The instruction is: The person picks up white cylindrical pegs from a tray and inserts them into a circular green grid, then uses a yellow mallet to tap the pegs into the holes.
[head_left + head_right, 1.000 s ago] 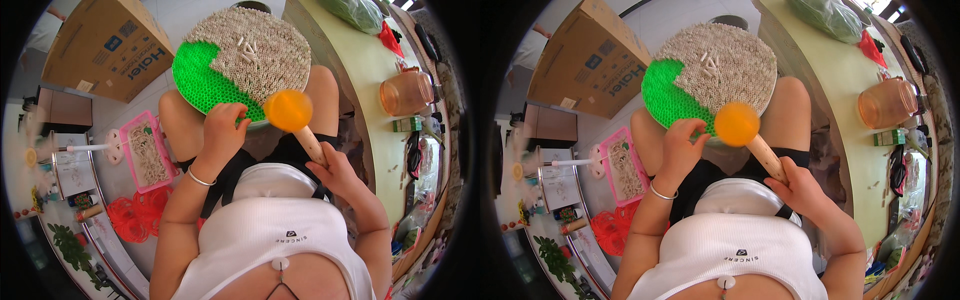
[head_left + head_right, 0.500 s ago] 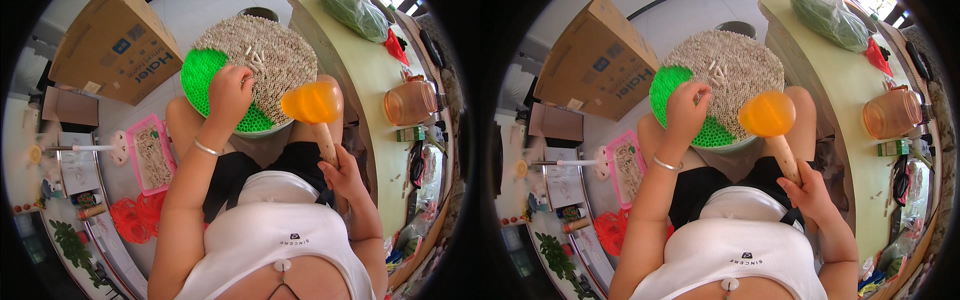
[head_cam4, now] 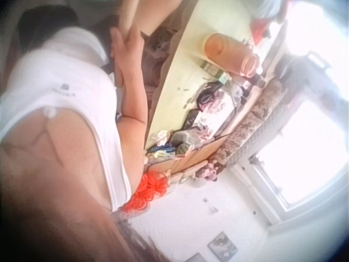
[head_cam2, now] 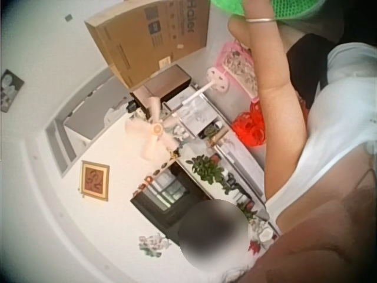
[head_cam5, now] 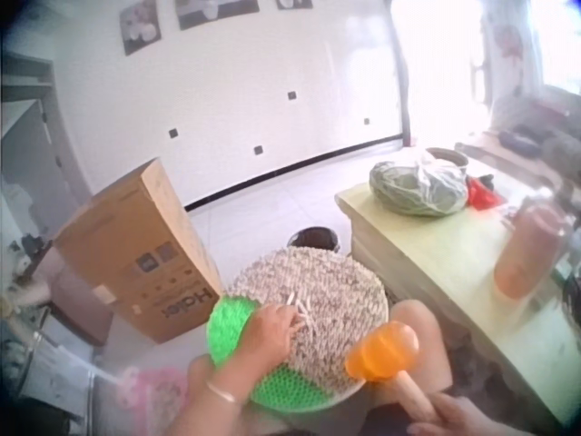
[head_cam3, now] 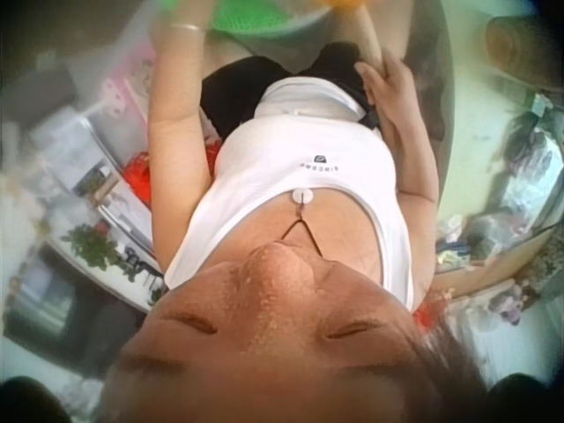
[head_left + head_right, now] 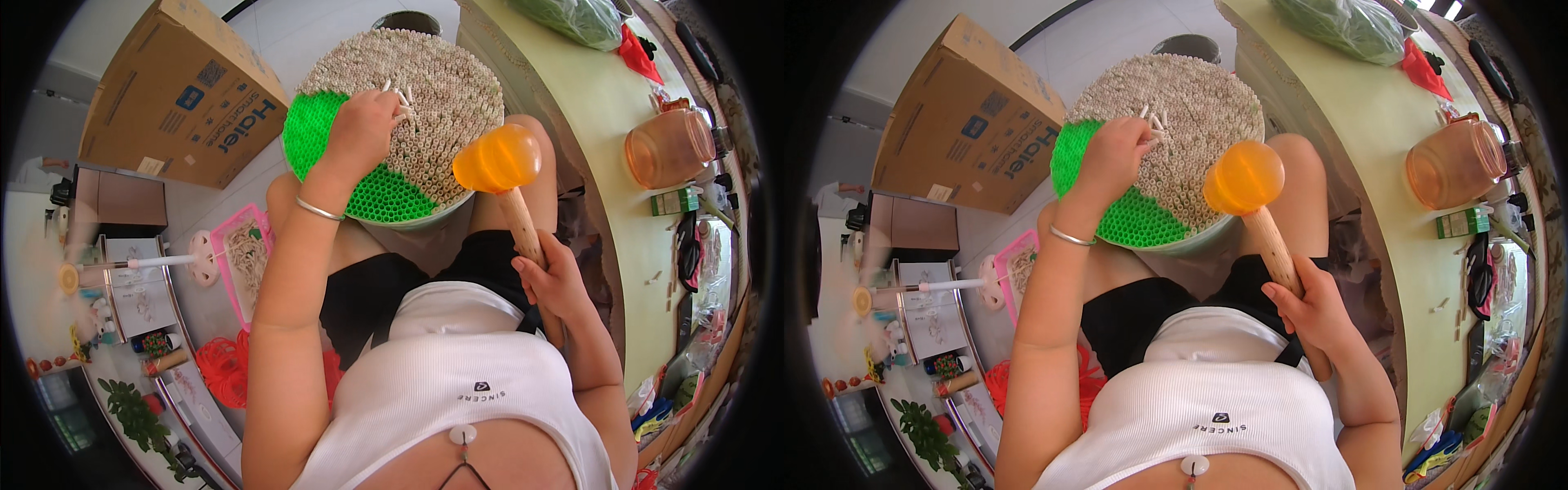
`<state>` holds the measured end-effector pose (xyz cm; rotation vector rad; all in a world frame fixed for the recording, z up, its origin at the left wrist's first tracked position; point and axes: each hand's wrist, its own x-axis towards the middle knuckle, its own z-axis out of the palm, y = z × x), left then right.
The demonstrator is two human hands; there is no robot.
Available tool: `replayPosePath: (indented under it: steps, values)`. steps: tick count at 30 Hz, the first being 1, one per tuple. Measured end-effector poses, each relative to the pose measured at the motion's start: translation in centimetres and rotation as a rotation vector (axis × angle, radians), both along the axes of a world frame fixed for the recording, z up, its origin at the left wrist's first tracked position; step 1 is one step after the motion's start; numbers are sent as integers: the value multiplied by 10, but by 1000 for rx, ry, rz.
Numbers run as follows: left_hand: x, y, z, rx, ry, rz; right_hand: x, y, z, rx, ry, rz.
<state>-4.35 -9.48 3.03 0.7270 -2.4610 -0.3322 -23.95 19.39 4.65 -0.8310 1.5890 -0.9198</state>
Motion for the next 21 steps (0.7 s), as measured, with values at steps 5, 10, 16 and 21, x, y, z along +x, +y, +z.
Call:
replayPosePath:
  steps: [5, 10, 16, 21]
  values:
    - [19, 55, 16, 407, 224, -19, 0, -1, 1, 16, -20, -22]
    - [29, 102, -15, 365, 241, 8, 1, -2, 0, 16, -20, -10]
    - [19, 115, -26, 206, 234, 40, 2, -1, -4, -7, -26, -27]
    - [17, 116, -33, 115, 204, 78, 1, -1, -3, 6, -41, -12]
